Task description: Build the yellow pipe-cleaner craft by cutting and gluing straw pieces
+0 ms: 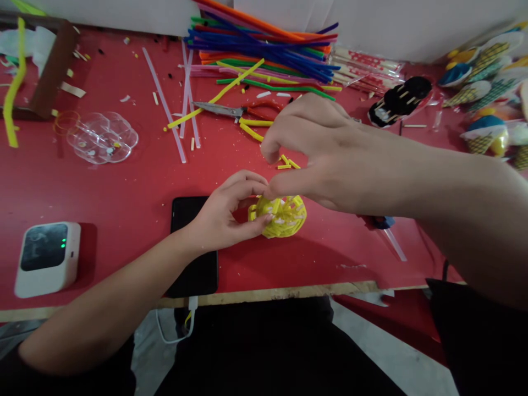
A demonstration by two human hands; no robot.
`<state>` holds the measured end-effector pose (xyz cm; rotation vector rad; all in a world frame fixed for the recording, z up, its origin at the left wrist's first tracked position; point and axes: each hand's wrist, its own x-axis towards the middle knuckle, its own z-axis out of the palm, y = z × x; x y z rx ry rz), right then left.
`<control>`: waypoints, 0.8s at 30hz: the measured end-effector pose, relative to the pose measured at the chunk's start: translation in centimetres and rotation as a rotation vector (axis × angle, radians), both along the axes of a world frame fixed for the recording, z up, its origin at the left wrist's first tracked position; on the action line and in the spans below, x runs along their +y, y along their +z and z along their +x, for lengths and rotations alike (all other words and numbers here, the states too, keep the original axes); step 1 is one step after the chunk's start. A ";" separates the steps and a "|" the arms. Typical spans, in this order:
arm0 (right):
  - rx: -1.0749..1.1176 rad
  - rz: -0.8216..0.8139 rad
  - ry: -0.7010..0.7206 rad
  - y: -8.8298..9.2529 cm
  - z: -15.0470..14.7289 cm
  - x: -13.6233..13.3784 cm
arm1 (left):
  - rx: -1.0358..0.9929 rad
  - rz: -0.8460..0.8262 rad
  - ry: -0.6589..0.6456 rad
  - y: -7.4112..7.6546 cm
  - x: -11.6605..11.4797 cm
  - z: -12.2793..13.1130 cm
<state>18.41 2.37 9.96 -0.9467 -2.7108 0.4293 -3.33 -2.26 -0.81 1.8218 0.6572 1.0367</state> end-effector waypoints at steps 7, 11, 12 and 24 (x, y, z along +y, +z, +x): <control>-0.057 0.165 0.163 0.2 0.7 0.5 | 0.036 0.005 0.027 0.2 0.0 -0.1; -0.041 0.263 0.255 1.6 2.0 0.6 | 0.090 0.014 0.118 0.2 -0.5 0.0; -0.010 0.264 0.215 1.8 2.3 0.3 | 0.104 0.020 0.149 0.3 -0.7 0.1; 0.386 0.251 -0.123 -4.9 1.5 -5.9 | 0.243 0.228 0.356 1.0 -1.8 0.7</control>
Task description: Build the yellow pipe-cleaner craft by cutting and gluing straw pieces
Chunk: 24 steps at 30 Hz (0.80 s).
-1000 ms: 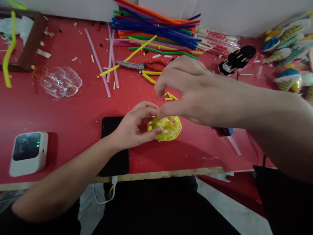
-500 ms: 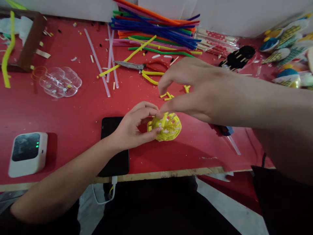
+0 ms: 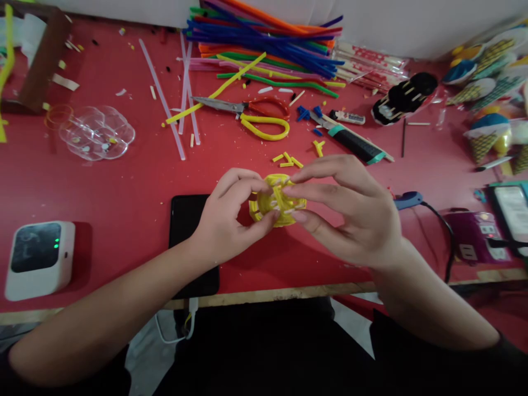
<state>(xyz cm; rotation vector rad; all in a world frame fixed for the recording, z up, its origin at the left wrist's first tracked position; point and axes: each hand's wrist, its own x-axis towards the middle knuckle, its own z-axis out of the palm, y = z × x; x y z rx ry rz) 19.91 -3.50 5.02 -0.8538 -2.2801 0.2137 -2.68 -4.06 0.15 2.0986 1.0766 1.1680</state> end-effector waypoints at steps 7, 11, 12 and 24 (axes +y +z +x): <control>-0.058 0.017 -0.004 0.1 -0.6 1.0 | -0.030 0.006 0.002 -0.3 0.1 0.3; -0.101 0.007 -0.017 0.5 -0.5 1.2 | -0.026 0.007 0.004 -0.3 0.1 0.3; -0.106 0.007 -0.017 0.5 -0.4 1.2 | -0.024 0.003 0.004 -0.3 0.1 0.2; -0.087 -0.064 0.018 0.3 0.1 1.6 | -0.056 -0.007 -0.014 -0.6 0.1 0.2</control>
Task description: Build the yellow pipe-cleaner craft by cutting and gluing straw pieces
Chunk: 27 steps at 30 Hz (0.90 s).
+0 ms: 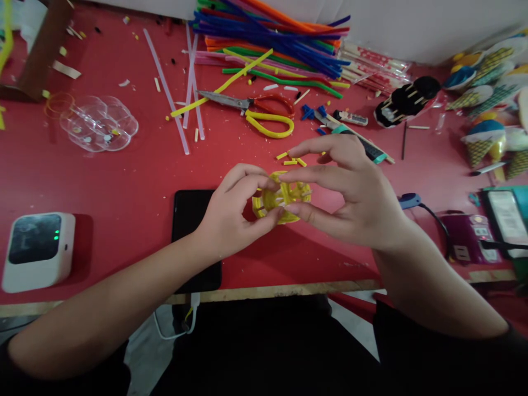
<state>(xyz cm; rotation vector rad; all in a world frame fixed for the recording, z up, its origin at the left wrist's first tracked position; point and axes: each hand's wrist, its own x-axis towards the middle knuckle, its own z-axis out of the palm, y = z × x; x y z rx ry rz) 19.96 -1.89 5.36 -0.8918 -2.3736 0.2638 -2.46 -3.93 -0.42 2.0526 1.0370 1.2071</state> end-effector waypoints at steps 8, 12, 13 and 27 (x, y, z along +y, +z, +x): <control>0.001 -0.020 -0.009 0.3 -0.1 -0.1 | -0.008 -0.019 -0.001 0.1 -0.1 0.1; -0.058 -0.029 -0.025 0.7 -0.2 -0.1 | -0.014 -0.025 -0.012 0.0 -0.1 0.0; -0.069 -0.027 -0.020 0.7 -0.2 -0.1 | -0.009 -0.026 -0.008 0.0 -0.1 0.0; -0.072 -0.070 -0.012 1.1 -0.3 -0.2 | 0.015 -0.025 0.007 0.0 -0.1 0.0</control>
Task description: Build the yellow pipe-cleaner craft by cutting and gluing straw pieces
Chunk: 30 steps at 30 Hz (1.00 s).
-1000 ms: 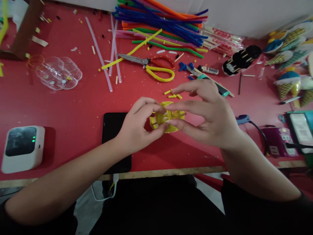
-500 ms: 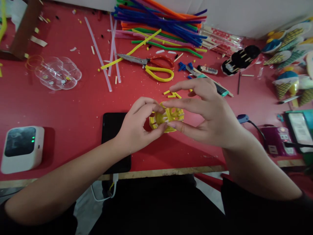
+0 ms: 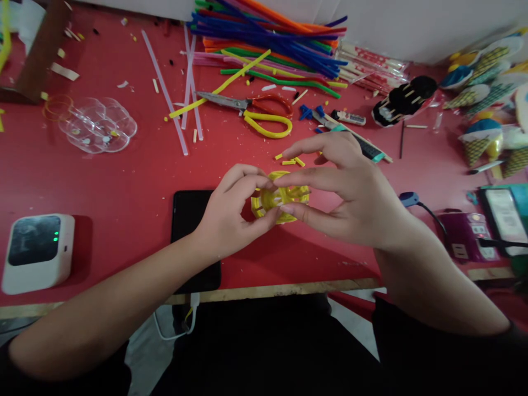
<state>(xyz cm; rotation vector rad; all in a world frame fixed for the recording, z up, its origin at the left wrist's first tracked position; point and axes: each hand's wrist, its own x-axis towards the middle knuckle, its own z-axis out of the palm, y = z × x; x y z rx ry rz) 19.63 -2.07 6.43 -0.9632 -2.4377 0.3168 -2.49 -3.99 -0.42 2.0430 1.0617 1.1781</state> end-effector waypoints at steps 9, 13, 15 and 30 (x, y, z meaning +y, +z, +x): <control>-0.012 -0.002 -0.001 0.1 0.0 0.1 | 0.010 0.012 -0.001 0.0 0.0 -0.1; -0.011 0.006 0.002 0.1 -0.1 0.1 | -0.009 0.012 -0.010 0.0 0.0 0.0; -0.016 0.002 -0.001 0.1 0.0 0.1 | -0.017 0.004 -0.014 0.0 0.1 0.0; 0.147 -0.117 0.064 -0.1 0.7 2.0 | -0.008 -0.009 -0.011 0.0 0.1 0.0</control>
